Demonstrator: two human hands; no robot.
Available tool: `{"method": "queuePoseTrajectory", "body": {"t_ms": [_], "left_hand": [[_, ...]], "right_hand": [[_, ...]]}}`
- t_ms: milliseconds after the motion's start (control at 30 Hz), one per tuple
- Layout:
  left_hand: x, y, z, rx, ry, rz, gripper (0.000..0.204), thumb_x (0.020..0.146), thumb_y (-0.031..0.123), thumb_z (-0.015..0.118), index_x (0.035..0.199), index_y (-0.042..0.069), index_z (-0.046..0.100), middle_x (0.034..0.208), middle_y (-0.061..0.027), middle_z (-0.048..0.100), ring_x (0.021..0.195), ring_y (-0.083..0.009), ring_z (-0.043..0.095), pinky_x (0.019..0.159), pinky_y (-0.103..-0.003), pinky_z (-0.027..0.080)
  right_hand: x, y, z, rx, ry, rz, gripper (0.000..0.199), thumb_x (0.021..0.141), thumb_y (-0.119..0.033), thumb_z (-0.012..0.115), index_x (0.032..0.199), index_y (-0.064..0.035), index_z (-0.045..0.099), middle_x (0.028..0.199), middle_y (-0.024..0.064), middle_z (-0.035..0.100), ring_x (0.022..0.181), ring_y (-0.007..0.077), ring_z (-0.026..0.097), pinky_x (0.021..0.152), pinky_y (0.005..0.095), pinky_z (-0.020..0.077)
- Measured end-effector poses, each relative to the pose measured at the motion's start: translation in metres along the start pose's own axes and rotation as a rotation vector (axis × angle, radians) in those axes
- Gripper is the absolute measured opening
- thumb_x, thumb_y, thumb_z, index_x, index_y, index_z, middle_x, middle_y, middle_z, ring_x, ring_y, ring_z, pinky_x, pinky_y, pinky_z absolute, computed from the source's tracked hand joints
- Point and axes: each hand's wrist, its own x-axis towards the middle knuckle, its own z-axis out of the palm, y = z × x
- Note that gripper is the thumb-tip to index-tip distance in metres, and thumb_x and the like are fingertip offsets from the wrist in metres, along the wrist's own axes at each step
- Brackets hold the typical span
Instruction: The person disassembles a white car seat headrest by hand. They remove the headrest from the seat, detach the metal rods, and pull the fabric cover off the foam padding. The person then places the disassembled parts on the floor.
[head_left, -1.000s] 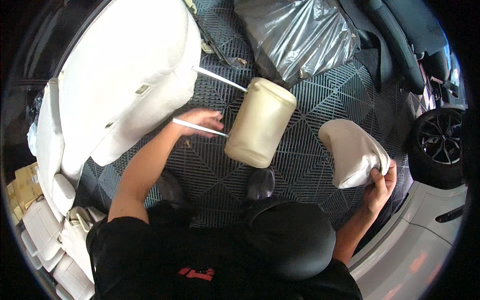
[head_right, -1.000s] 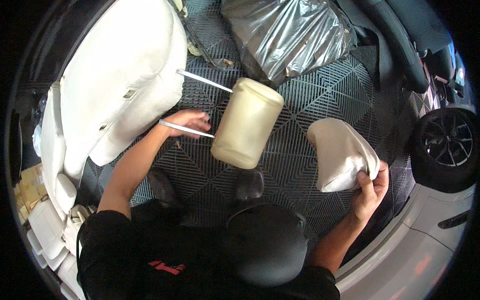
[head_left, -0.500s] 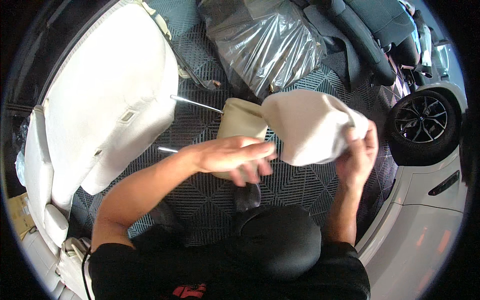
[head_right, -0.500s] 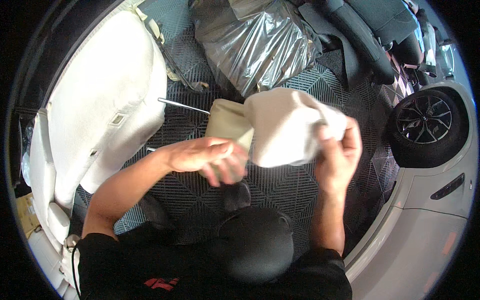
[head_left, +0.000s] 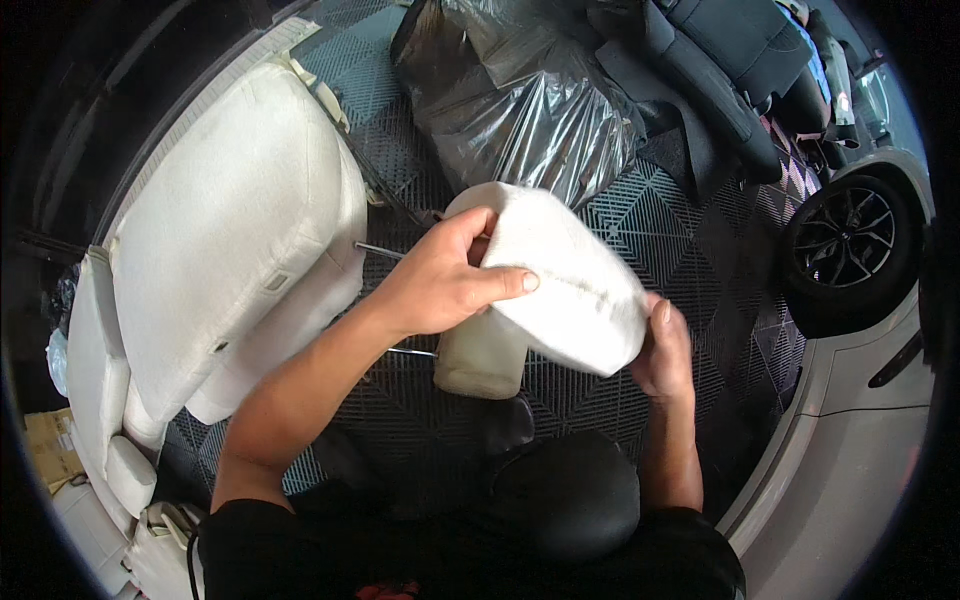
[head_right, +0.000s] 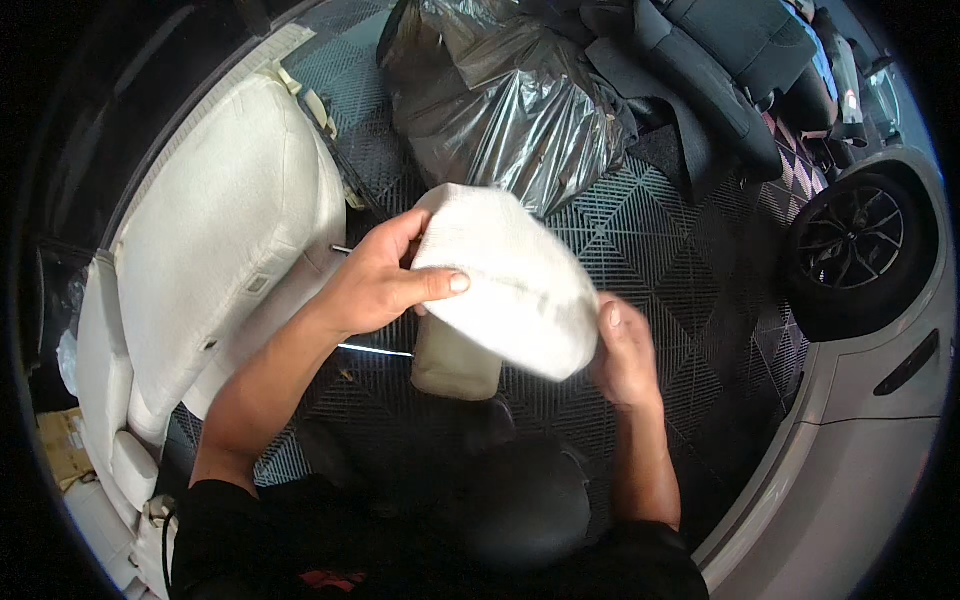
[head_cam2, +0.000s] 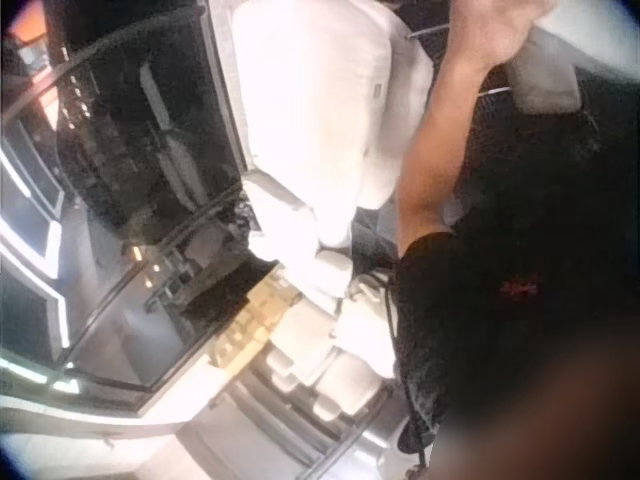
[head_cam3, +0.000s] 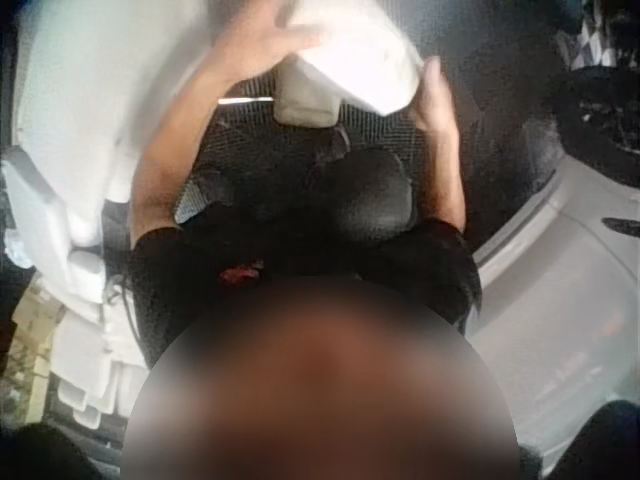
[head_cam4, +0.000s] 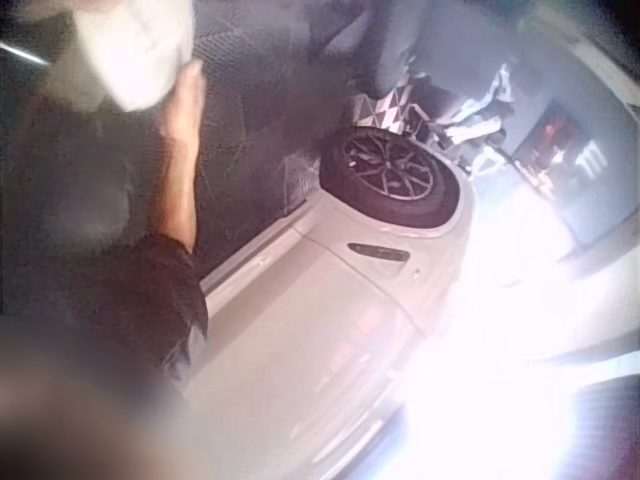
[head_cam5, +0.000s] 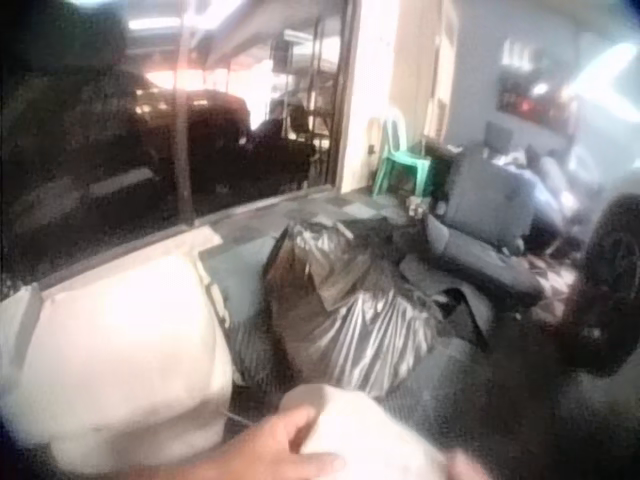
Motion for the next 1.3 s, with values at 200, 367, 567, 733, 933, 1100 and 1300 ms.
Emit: {"method": "queuePoseTrajectory", "body": {"t_ms": [200,367,567,733,933,1100,1300], "left_hand": [[-0.014,0.008,0.015,0.186,-0.011,0.151,0.048,0.084,0.013,0.079,0.120,-0.002,0.051,0.098,-0.0095,0.066,0.090,-0.0140,0.062,0.081,-0.031,0.051],[-0.019,0.007,-0.017,0.379,-0.193,-0.078,0.044,0.085,0.034,0.080,0.107,0.003,0.056,0.069,-0.0036,0.059,0.064,-0.0082,0.053,0.057,-0.027,0.043],[0.022,-0.064,-0.030,-0.509,-0.290,-0.043,0.096,0.084,0.071,0.063,0.148,0.005,0.036,0.134,-0.0145,0.054,0.123,-0.0237,0.053,0.100,-0.044,0.046],[0.057,-0.057,0.000,-0.777,-0.373,0.230,0.083,0.090,0.050,0.072,0.149,0.004,0.036,0.136,-0.0098,0.056,0.123,-0.0222,0.055,0.106,-0.038,0.044],[0.053,-0.045,0.016,-0.256,-0.086,0.176,0.062,0.079,0.020,0.086,0.126,-0.003,0.054,0.117,-0.0107,0.063,0.109,-0.0159,0.059,0.095,-0.031,0.048],[0.035,-0.043,0.006,0.254,0.133,0.281,0.043,0.074,0.016,0.089,0.103,0.001,0.060,0.092,-0.0031,0.064,0.087,-0.0102,0.059,0.081,-0.027,0.049],[0.021,-0.023,-0.006,-0.003,-0.045,0.358,0.060,0.079,0.012,0.082,0.128,0.000,0.050,0.112,-0.0094,0.061,0.104,-0.0148,0.059,0.093,-0.031,0.047]], "right_hand": [[0.035,-0.004,0.030,0.135,0.012,0.107,0.050,0.096,-0.036,0.066,0.125,0.0050,0.060,0.115,0.0149,0.070,0.101,0.0223,0.068,0.094,0.0381,0.0538],[0.038,-0.049,0.006,-0.024,0.074,-0.255,0.025,0.091,-0.011,0.068,0.112,0.0027,0.067,0.098,0.0119,0.073,0.085,0.0181,0.070,0.080,0.0337,0.0559],[-0.031,-0.024,-0.028,-0.469,-0.131,-0.193,0.039,0.082,-0.010,0.076,0.117,0.0023,0.067,0.114,0.0128,0.071,0.105,0.0237,0.069,0.092,0.0385,0.0553],[-0.010,-0.006,0.003,-0.265,-0.700,-0.069,0.060,0.066,-0.032,0.087,0.113,0.0002,0.070,0.116,0.0116,0.069,0.108,0.0266,0.064,0.099,0.0357,0.0455],[0.004,0.045,0.018,-0.029,-0.073,-0.073,0.080,0.089,-0.053,0.067,0.138,0.0072,0.049,0.132,0.0164,0.058,0.122,0.0254,0.053,0.108,0.0410,0.0389],[0.031,0.019,0.021,0.120,0.126,-0.254,0.031,0.100,-0.019,0.063,0.121,0.0033,0.065,0.107,0.0085,0.071,0.095,0.0133,0.065,0.087,0.0293,0.0514],[0.023,0.008,0.013,0.163,0.021,-0.281,0.032,0.096,-0.019,0.066,0.117,0.0055,0.067,0.111,0.0097,0.070,0.100,0.0150,0.064,0.091,0.0305,0.0503]]}}
